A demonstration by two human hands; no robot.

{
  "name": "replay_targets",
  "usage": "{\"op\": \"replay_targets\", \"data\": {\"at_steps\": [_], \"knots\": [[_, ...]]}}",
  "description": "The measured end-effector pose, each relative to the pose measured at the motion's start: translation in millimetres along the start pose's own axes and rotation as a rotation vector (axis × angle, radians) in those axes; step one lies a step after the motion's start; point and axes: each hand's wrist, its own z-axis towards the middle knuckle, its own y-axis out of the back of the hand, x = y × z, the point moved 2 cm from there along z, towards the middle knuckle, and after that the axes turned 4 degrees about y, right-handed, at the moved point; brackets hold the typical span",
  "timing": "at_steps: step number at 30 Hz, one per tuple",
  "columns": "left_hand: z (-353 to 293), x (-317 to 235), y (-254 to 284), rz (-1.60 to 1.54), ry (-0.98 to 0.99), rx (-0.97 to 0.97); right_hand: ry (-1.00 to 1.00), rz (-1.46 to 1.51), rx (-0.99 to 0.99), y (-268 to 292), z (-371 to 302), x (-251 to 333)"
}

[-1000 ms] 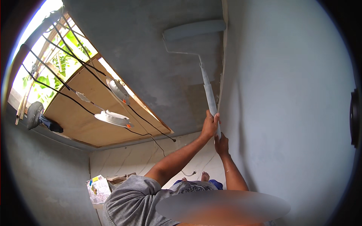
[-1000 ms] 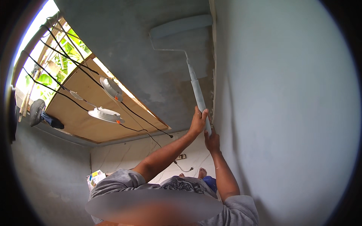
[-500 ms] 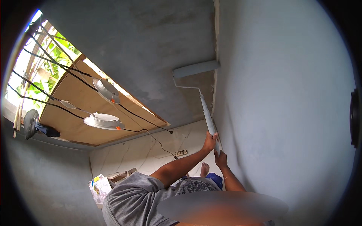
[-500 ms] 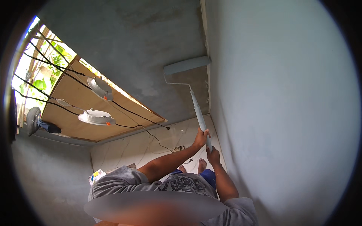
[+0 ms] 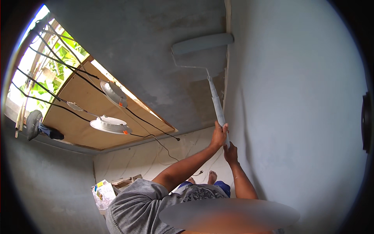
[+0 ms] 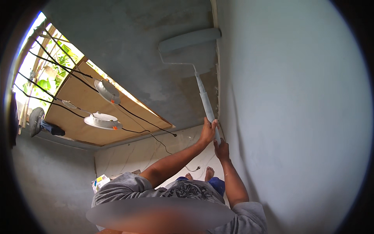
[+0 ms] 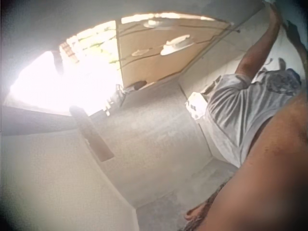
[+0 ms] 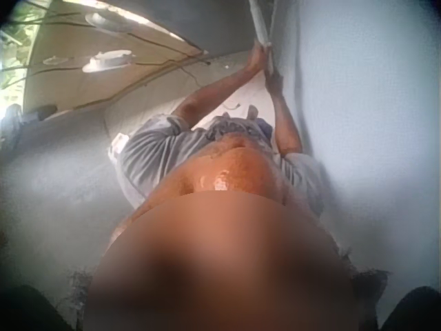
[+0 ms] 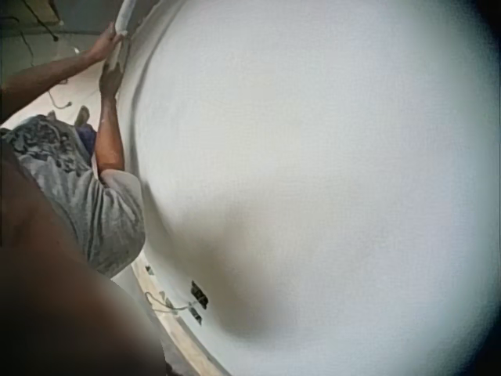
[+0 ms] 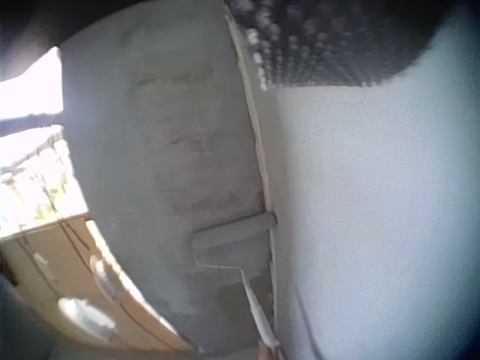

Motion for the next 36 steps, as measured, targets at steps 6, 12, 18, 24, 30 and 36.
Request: {"op": "replay_targets", "data": {"at_steps": [6,12,18,24,30,36], "knots": [[25.3,-66.8,21.8,-0.001,-0.147,-0.071,0.19,0.07,-0.085,1.3,61.8,37.4],[34.1,-104.1,35.5,0.005,-0.173,-0.065,-0.008,0.153,0.041,12.8,86.3,72.3],[15.1,-27.7,17.7,0.0,-0.156,-0.011,0.022,0.025,-0.025,-5.0,25.9,22.8],[-16.3,116.9,-13.9,-0.056,0.045,0.111,-0.201,-0.073,0.118,-15.3,-70.4,-27.6],[-49.3,172.1,-32.7,-0.359,0.47,0.259,-0.381,-0.256,0.178,-5.4,-131.6,-41.8],[-46.4,142.4,-18.9,-0.46,0.313,0.235,-0.26,-0.272,0.092,-8.4,-119.1,-27.8]]}}
